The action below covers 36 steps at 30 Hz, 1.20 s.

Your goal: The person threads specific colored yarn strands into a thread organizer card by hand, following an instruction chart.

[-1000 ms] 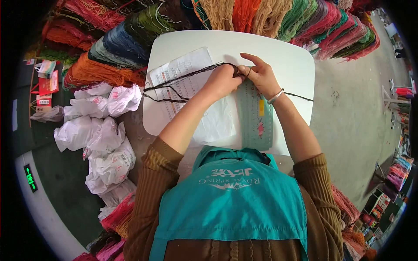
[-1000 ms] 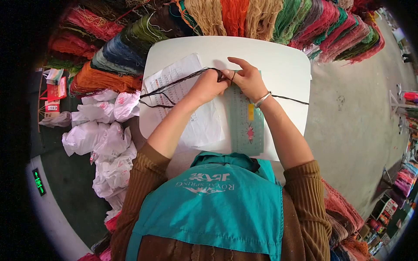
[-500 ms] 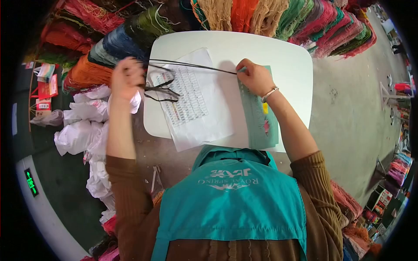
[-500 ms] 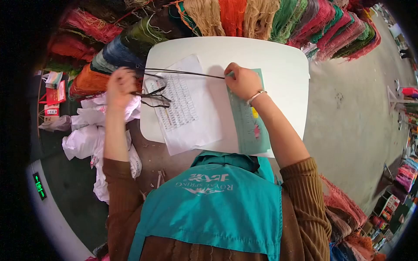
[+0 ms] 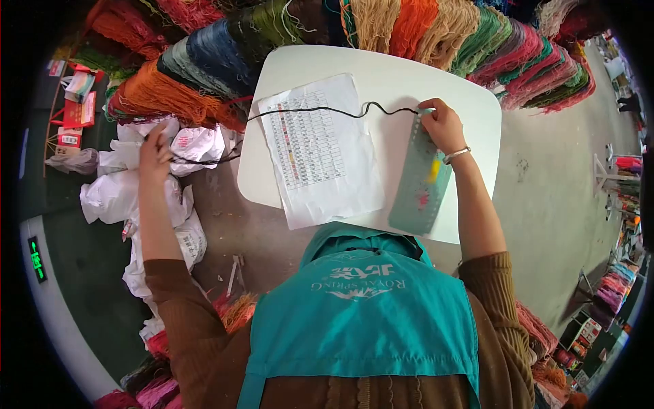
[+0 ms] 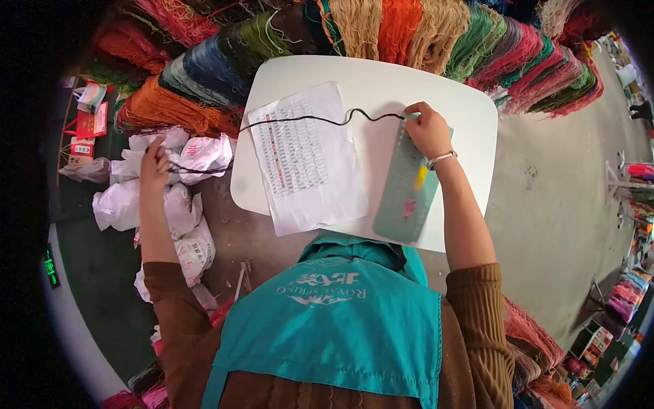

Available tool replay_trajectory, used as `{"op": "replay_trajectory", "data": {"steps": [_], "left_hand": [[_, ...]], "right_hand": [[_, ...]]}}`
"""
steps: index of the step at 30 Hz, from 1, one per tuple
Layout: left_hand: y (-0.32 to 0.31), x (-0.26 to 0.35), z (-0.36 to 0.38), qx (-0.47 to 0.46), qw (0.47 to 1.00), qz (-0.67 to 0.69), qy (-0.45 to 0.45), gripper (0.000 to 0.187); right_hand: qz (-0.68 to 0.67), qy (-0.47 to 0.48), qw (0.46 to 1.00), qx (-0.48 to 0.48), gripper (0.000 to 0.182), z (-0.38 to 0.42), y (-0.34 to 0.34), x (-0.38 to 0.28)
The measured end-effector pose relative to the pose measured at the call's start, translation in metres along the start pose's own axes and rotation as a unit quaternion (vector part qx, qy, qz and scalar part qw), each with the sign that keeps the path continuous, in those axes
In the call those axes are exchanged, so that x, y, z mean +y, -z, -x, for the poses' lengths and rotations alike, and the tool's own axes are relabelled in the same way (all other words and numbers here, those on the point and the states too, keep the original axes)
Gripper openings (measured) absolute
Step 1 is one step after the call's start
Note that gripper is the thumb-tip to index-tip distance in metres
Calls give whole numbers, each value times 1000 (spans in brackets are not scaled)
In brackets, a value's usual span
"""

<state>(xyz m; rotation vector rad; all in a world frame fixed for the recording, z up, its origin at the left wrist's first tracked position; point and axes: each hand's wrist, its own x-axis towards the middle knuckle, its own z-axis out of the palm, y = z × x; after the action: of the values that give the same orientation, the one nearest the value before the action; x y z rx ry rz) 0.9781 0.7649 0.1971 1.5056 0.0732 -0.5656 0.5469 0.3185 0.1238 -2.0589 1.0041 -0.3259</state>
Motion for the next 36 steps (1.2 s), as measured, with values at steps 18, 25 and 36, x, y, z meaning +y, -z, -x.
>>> {"op": "replay_trajectory", "data": {"steps": [18,25,36], "left_hand": [[-393,-163,113,-427,795,-386,-190,26],[-388,-149,102,-375,761,-466,-252,19],[-251,-43,25,-207,969,-126,36,37]], "right_hand": [[-57,22,998,-4,14,1,7,2],[80,45,996,9,17,6,-7,10],[76,32,996,16,19,8,-8,9]]}}
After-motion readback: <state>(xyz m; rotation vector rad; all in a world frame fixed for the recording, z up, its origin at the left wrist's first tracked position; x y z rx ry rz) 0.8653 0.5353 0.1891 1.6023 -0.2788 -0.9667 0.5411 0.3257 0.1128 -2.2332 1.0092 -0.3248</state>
